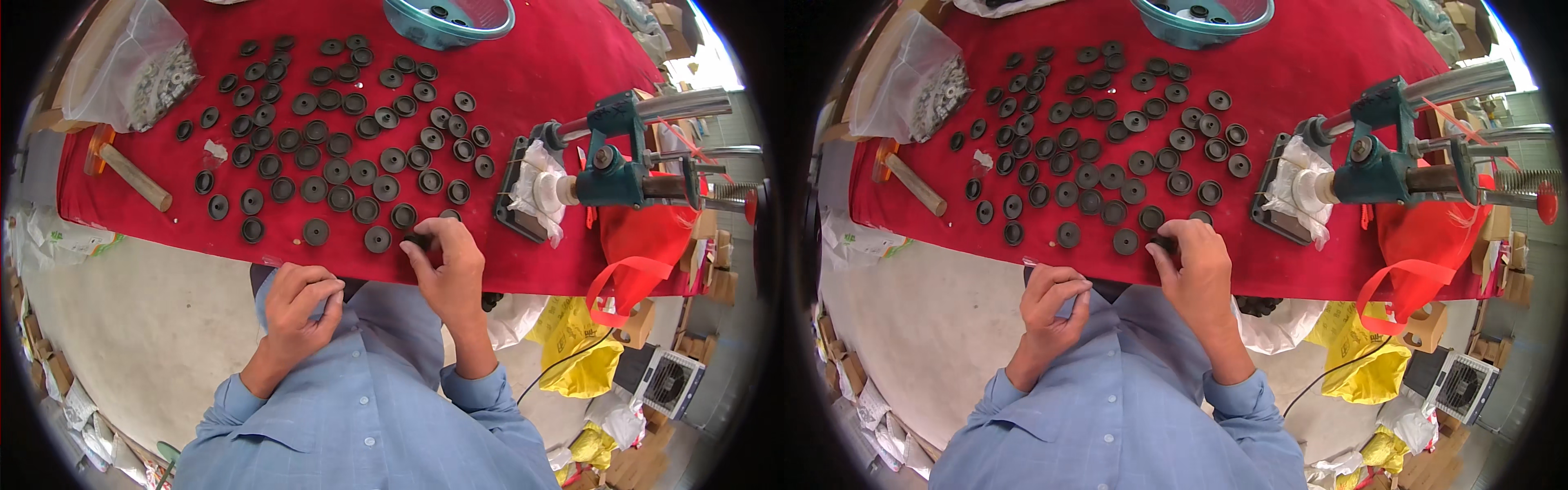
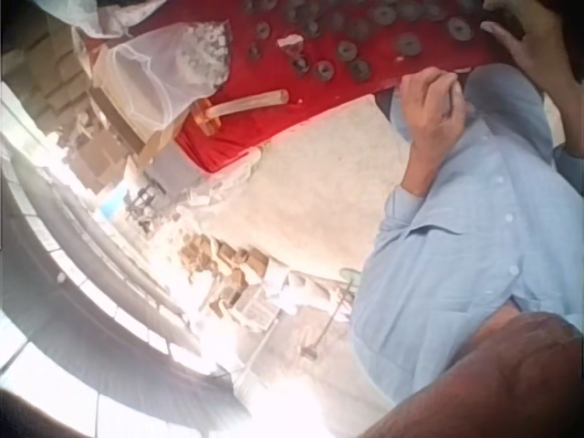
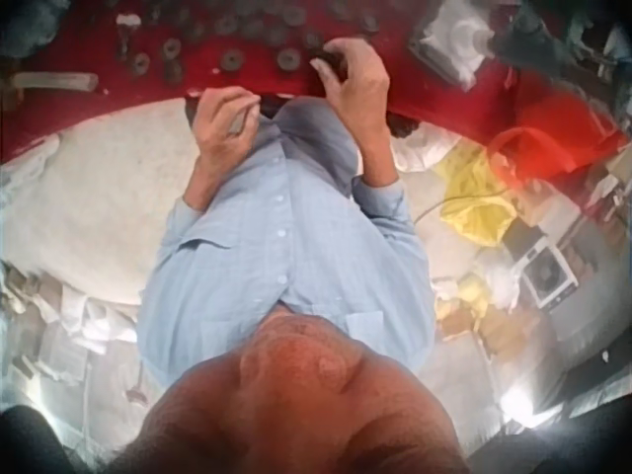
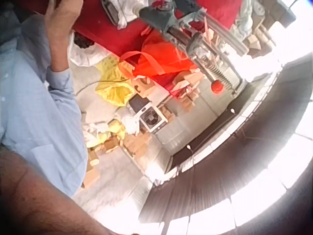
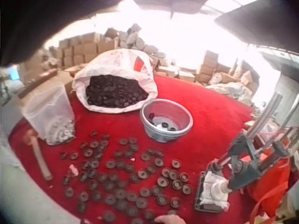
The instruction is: The person pours dark circular plastic parts onto a red table, arranges them in rows, then places small metal inserts into the center of each part. The assembled parts remain on the table as the person continues the process.
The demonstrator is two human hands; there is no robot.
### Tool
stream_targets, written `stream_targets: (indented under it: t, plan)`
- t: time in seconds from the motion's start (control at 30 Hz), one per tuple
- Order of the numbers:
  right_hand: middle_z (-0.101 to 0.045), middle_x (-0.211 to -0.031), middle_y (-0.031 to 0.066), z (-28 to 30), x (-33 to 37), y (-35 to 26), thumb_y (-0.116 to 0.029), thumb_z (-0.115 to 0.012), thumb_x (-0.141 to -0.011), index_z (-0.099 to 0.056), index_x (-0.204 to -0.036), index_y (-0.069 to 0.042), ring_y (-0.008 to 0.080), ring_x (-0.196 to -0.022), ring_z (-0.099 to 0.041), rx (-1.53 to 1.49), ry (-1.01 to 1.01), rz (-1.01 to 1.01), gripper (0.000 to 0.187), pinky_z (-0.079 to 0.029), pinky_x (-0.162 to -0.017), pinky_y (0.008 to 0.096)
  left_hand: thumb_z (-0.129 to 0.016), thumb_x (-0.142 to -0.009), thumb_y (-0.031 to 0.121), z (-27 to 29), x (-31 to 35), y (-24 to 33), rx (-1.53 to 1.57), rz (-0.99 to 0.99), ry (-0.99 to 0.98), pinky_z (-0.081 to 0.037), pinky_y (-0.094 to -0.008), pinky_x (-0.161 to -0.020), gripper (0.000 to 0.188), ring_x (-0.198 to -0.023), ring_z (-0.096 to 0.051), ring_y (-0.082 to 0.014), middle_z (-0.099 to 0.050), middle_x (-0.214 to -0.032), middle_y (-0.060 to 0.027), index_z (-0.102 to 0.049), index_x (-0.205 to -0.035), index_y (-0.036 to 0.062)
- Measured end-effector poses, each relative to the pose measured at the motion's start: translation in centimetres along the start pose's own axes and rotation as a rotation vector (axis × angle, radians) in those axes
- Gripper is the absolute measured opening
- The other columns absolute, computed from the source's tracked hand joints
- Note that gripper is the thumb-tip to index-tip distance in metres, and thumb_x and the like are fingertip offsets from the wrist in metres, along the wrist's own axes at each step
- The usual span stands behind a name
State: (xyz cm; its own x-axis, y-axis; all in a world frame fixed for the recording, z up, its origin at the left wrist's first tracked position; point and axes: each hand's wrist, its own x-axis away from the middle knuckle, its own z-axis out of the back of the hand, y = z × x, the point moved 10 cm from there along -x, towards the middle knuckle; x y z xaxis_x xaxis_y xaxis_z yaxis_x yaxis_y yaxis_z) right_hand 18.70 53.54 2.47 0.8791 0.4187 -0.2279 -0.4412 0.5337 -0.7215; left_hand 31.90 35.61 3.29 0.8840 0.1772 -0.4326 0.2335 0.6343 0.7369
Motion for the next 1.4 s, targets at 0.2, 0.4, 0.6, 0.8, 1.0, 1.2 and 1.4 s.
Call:
stream_targets:
  t: [0.2,0.4,0.6,0.8,1.0,1.2,1.4]
  plan:
    - [-0.062,-0.097,0.0127,-1.6,-2.0,-0.8,-0.012,-0.085,-0.087,-0.069,-0.127,-0.003,0.0321,-0.089,-0.064,0.116,-0.107,-0.038,0.044,-0.053,-0.076,0.0448,-0.08,-0.079,-0.011,1.6,-1.3,-1.0,-0.15,-0.008,0.088,-0.049,-0.0362,-0.07,0.026,-0.084,-0.064,-0.0244,-0.07,-0.099,-0.009,-0.076,-0.101,0.0031]
    - [-0.063,-0.107,0.0136,-1.1,-2.6,-1.0,-0.009,-0.087,-0.084,-0.066,-0.12,-0.003,0.0352,-0.094,-0.065,0.117,-0.084,-0.095,0.042,-0.055,-0.079,0.0471,-0.082,-0.081,-0.01,1.8,-1.8,-2.2,-0.192,0.018,0.069,-0.053,-0.0358,-0.074,0.025,-0.086,-0.064,-0.0239,-0.069,-0.101,-0.0089,-0.076,-0.102,0.0025]
    - [-0.067,-0.108,0.0123,-1.0,-2.4,0.3,-0.005,-0.083,-0.089,-0.063,-0.122,0.0,0.0227,-0.1,-0.071,-0.185,-0.034,-0.186,0.038,-0.059,-0.077,0.0365,-0.082,-0.084,-0.005,6.8,-0.7,-4.7,-0.349,0.125,0.295,-0.055,-0.0368,-0.083,0.032,-0.096,-0.065,-0.0274,-0.063,-0.115,-0.0137,-0.075,-0.114,0.0014]
    - [-0.069,-0.105,0.0007,-2.4,-3.9,-0.2,-0.005,-0.073,-0.099,-0.068,-0.12,0.001,0.0089,-0.087,-0.066,-0.929,-0.057,-0.408,0.022,-0.056,-0.073,0.0279,-0.089,-0.087,0.014,7.5,-0.7,-7.2,-0.455,0.215,0.216,-0.053,-0.0398,-0.09,0.038,-0.105,-0.062,-0.0295,-0.061,-0.117,-0.0141,-0.071,-0.118,-0.0001]
    - [-0.062,-0.091,0.0063,-3.3,-5.5,-3.6,-0.008,-0.086,-0.087,-0.074,-0.115,-0.005,0.0176,-0.069,-0.06,-0.001,-0.158,0.02,0.03,-0.053,-0.065,0.0329,-0.085,-0.091,0.009,7.4,0.0,-8.2,-0.222,0.335,0.231,-0.054,-0.0326,-0.085,0.031,-0.091,-0.065,-0.0215,-0.066,-0.108,-0.0104,-0.067,-0.115,0.0013]
    - [-0.063,-0.104,0.0091,-4.8,-5.2,-3.7,-0.009,-0.089,-0.083,-0.071,-0.111,-0.005,0.0251,-0.075,-0.068,0.096,-0.207,0.051,0.034,-0.055,-0.067,0.0394,-0.073,-0.098,-0.002,9.5,1.4,-11.7,0.646,0.686,0.504,-0.055,-0.0299,-0.081,0.029,-0.097,-0.066,-0.0167,-0.067,-0.109,-0.0085,-0.06,-0.124,-0.0011]
    - [-0.067,-0.095,0.0103,-4.7,-5.8,-3.6,-0.003,-0.084,-0.086,-0.067,-0.108,-0.003,0.0261,-0.076,-0.068,-0.187,-0.18,-0.021,0.028,-0.055,-0.069,0.0384,-0.072,-0.1,0.004,13.0,1.0,-15.0,0.463,0.709,0.451,-0.049,-0.0247,-0.079,0.024,-0.089,-0.059,-0.0111,-0.062,-0.106,-0.003,-0.065,-0.122,-0.0016]
